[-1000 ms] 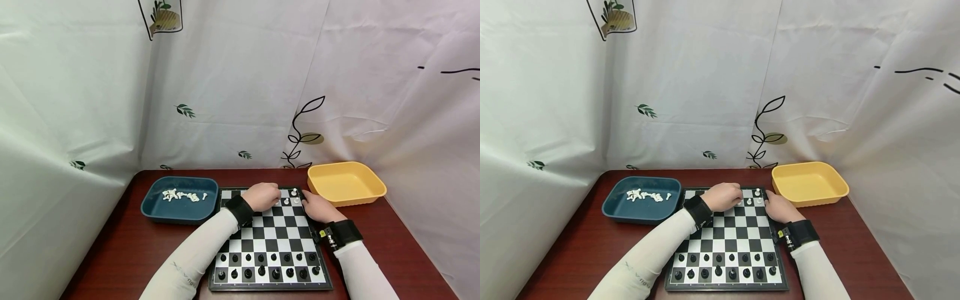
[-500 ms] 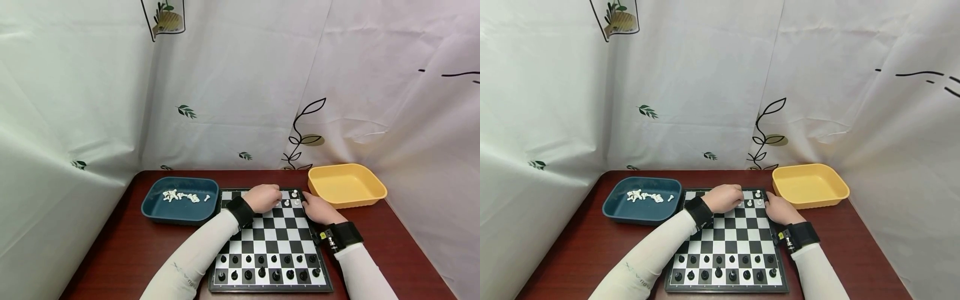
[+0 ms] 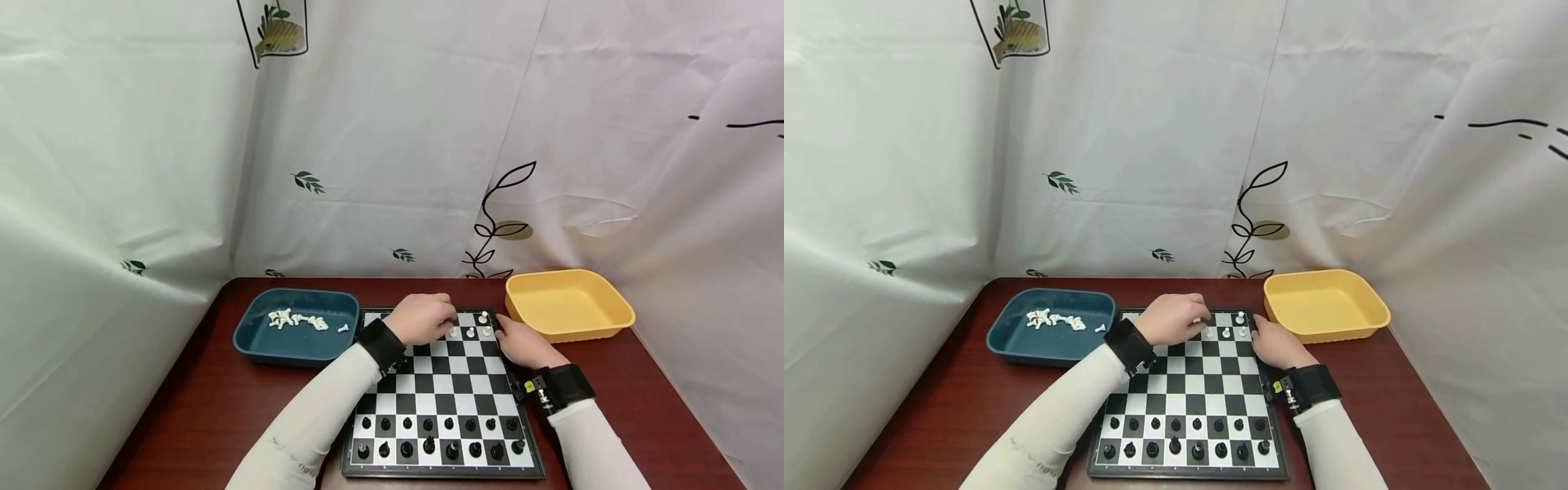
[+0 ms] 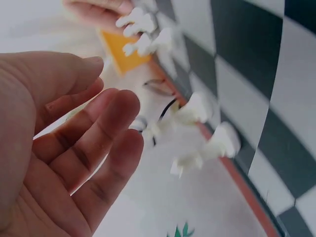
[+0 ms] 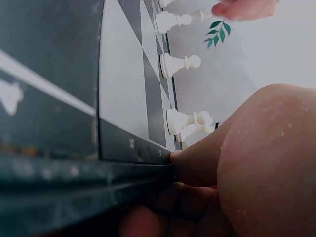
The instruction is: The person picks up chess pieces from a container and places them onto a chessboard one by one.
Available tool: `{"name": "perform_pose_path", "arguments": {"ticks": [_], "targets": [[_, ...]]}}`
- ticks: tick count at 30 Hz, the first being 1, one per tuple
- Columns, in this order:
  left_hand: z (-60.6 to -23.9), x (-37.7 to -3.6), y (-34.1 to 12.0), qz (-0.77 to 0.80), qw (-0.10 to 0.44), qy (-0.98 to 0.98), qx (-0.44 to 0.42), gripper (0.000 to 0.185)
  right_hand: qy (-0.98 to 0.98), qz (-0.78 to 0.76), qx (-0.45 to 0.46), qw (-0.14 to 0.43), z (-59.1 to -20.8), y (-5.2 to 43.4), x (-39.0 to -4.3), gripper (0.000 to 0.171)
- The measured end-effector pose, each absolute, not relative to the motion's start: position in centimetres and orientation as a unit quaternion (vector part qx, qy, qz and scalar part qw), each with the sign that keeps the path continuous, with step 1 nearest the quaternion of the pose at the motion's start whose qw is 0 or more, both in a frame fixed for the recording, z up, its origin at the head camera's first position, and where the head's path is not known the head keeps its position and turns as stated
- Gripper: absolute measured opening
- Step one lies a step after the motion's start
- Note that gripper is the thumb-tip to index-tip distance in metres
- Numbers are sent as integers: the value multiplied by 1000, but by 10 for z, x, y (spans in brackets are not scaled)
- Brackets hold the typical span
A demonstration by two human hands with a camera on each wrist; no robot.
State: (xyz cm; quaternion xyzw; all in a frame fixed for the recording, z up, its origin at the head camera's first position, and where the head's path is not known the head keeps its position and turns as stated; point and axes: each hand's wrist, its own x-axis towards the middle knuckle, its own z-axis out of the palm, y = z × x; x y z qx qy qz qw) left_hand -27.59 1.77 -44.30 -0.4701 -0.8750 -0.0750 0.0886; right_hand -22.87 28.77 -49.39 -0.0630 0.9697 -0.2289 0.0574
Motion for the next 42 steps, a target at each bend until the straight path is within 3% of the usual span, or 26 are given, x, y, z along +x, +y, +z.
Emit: {"name": "perform_pose_path", "arguments": {"ticks": [21, 35, 42], "targets": [[-419, -272, -111, -183, 192, -904, -334, 12, 969, -229, -70, 62, -492, 283, -229, 52], [-430, -280, -151, -179, 120, -943, -254, 15, 969, -227, -64, 66, -493, 286, -224, 52], [-432, -286, -160, -182, 108, -949, -235, 17, 970, -224, -65, 64, -487, 284, -224, 52]]}}
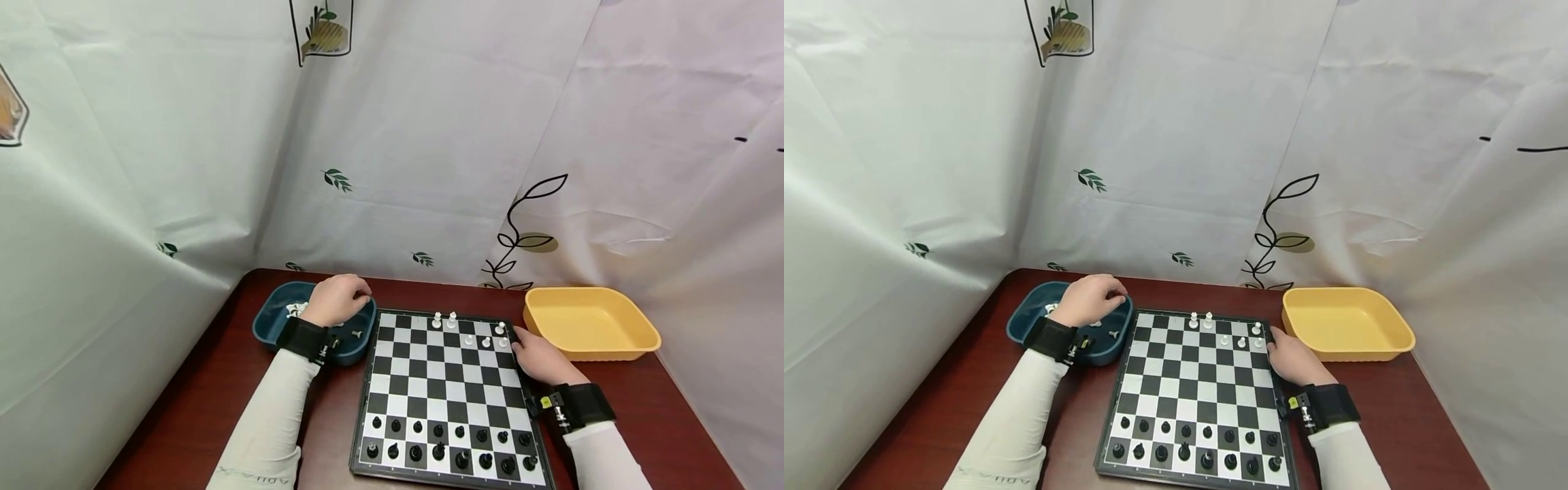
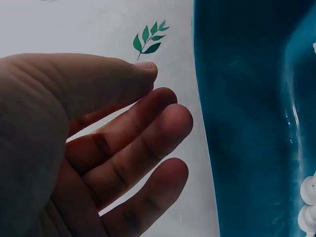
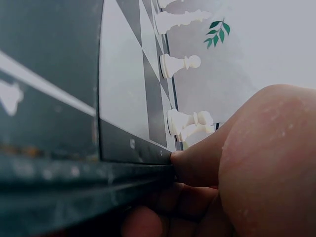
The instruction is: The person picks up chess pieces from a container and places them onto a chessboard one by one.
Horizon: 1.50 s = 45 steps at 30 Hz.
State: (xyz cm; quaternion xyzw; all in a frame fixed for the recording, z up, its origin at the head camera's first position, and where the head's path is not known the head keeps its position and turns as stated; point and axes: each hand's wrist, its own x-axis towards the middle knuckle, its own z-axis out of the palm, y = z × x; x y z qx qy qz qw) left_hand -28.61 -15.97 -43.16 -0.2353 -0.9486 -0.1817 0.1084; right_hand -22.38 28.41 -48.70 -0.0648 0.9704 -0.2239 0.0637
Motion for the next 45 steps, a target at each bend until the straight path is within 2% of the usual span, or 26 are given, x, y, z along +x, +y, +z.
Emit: {"name": "perform_pose_path", "arguments": {"ticks": [12, 15, 22, 29, 33, 45], "targets": [[-442, -297, -166, -145, 170, -945, -240, 12, 969, -228, -59, 69, -487, 285, -225, 52], [-447, -300, -167, -144, 146, -949, -240, 12, 969, -229, -57, 70, -486, 285, -225, 53], [-450, -301, -170, -169, 39, -959, -224, 11, 969, -228, -69, 61, -488, 285, -225, 52], [-453, -302, -169, -188, -12, -959, -213, 7, 969, -229, -65, 63, -489, 286, -226, 52], [-459, -303, -168, -187, -46, -963, -191, 16, 969, -231, -64, 64, -491, 287, -227, 53], [-470, -305, -164, -169, -81, -966, -179, 15, 968, -234, -63, 64, -493, 289, -227, 53]]}}
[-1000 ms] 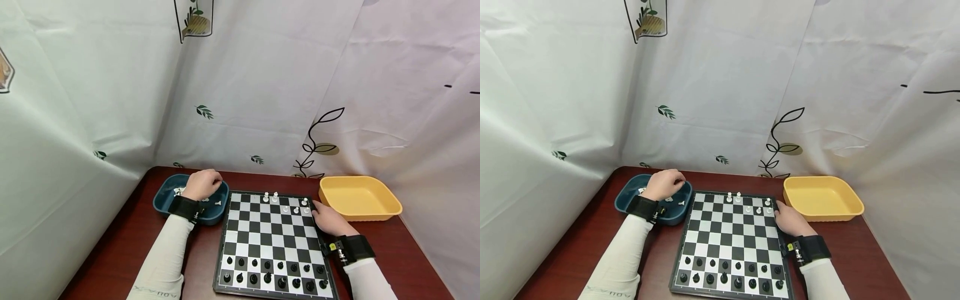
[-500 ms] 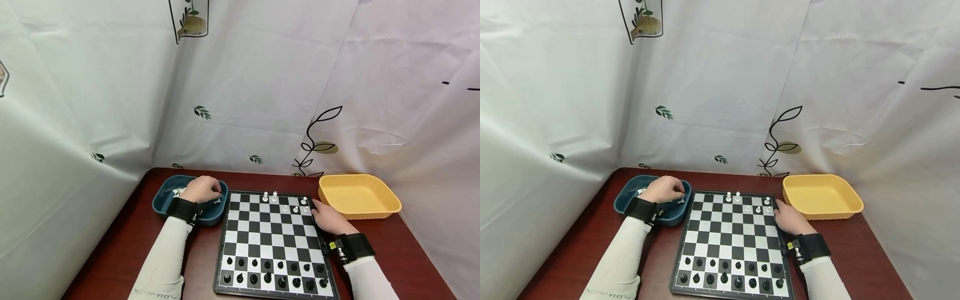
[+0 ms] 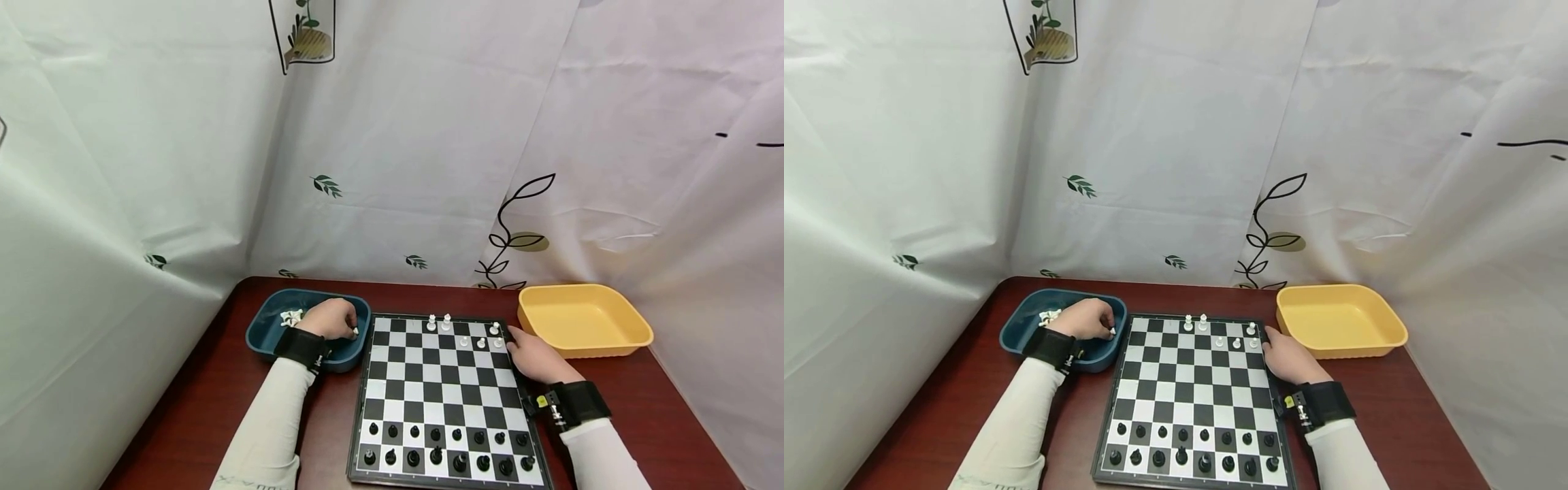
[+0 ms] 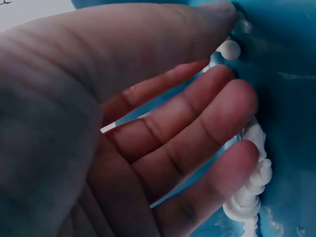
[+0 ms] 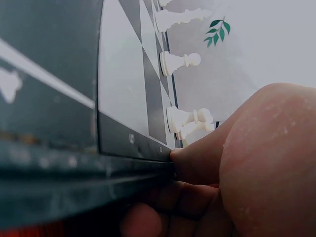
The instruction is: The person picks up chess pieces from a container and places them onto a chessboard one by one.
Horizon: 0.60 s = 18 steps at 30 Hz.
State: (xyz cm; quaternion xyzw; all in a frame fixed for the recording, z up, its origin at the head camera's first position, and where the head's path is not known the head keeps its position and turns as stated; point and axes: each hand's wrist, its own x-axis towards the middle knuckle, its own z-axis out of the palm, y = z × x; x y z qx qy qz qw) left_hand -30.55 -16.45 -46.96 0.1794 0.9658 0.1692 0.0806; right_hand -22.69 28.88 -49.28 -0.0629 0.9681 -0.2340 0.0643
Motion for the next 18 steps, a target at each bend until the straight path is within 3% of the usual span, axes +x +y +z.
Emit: {"name": "perform_pose_path", "arguments": {"ticks": [7, 18], "targets": [[-470, -305, -162, 162, 77, 968, 176, 17, 968, -236, -59, 64, -490, 288, -227, 53], [-472, -304, -164, 164, 62, 963, 207, 45, 967, -238, -60, 64, -492, 289, -226, 54]]}}
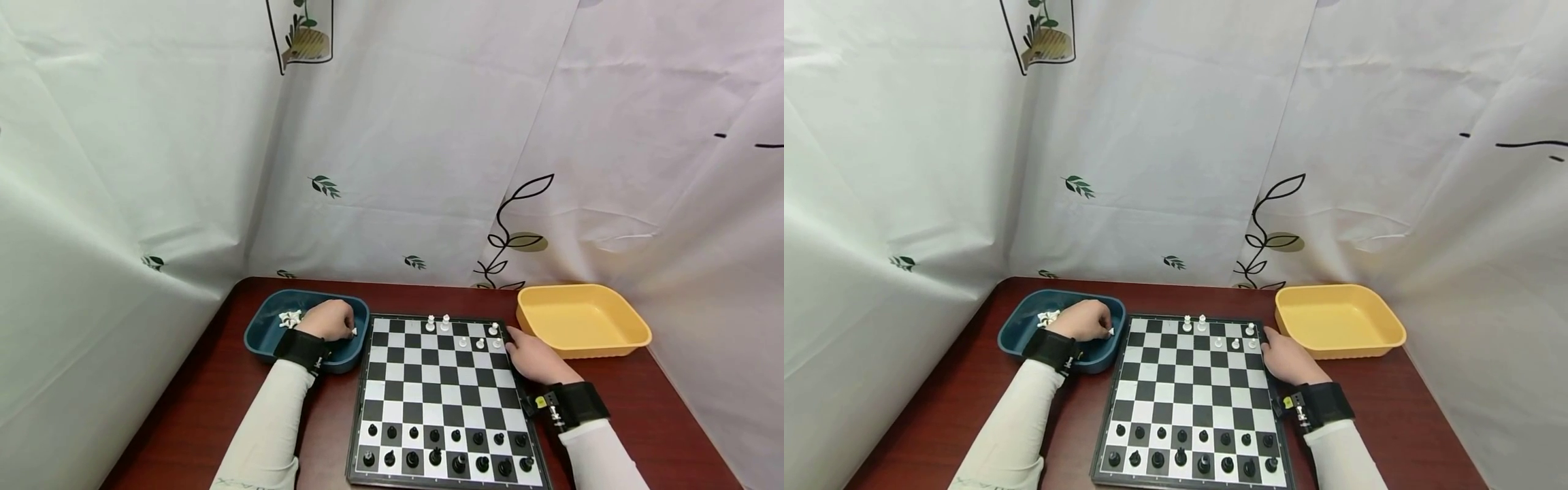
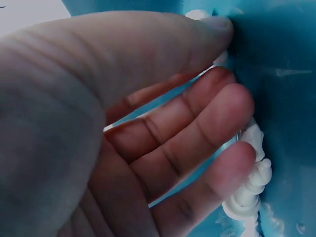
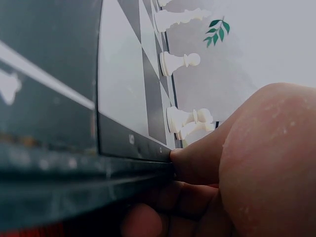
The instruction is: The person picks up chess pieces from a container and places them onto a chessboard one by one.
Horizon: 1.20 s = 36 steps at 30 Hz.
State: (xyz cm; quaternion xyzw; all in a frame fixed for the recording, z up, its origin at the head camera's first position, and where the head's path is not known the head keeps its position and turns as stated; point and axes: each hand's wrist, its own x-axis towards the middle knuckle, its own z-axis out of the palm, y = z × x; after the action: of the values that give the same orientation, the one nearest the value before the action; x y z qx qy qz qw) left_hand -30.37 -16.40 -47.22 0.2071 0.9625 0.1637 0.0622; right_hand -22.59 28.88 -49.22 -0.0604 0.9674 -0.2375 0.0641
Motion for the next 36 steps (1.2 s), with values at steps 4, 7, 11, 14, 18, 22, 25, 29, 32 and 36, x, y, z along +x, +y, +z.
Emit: {"name": "perform_pose_path", "arguments": {"ticks": [4, 7, 11, 14, 18, 22, 25, 29, 32, 36], "targets": [[-471, -305, -163, 167, 60, 962, 206, 50, 968, -236, -61, 63, -492, 289, -226, 53], [-468, -306, -163, 167, 51, 964, 200, 38, 968, -235, -61, 63, -491, 288, -226, 53], [-465, -307, -164, 163, 38, 967, 193, 21, 968, -235, -59, 64, -490, 286, -227, 53], [-463, -306, -166, 164, 31, 967, 192, 17, 968, -234, -56, 66, -489, 285, -228, 53], [-457, -303, -167, 169, 19, 966, 193, 13, 968, -233, -52, 69, -489, 285, -228, 53], [-450, -300, -169, 174, 8, 964, 203, 9, 969, -232, -52, 70, -488, 285, -228, 53], [-446, -299, -169, 179, 0, 961, 210, 8, 969, -231, -52, 71, -487, 285, -228, 53], [-441, -297, -170, 185, -20, 959, 215, 7, 969, -232, -51, 71, -487, 285, -228, 53], [-438, -295, -171, 187, -34, 957, 218, 7, 969, -231, -50, 71, -488, 285, -228, 53], [-434, -292, -170, 194, -49, 953, 227, 7, 970, -229, -51, 71, -489, 285, -228, 53]]}}
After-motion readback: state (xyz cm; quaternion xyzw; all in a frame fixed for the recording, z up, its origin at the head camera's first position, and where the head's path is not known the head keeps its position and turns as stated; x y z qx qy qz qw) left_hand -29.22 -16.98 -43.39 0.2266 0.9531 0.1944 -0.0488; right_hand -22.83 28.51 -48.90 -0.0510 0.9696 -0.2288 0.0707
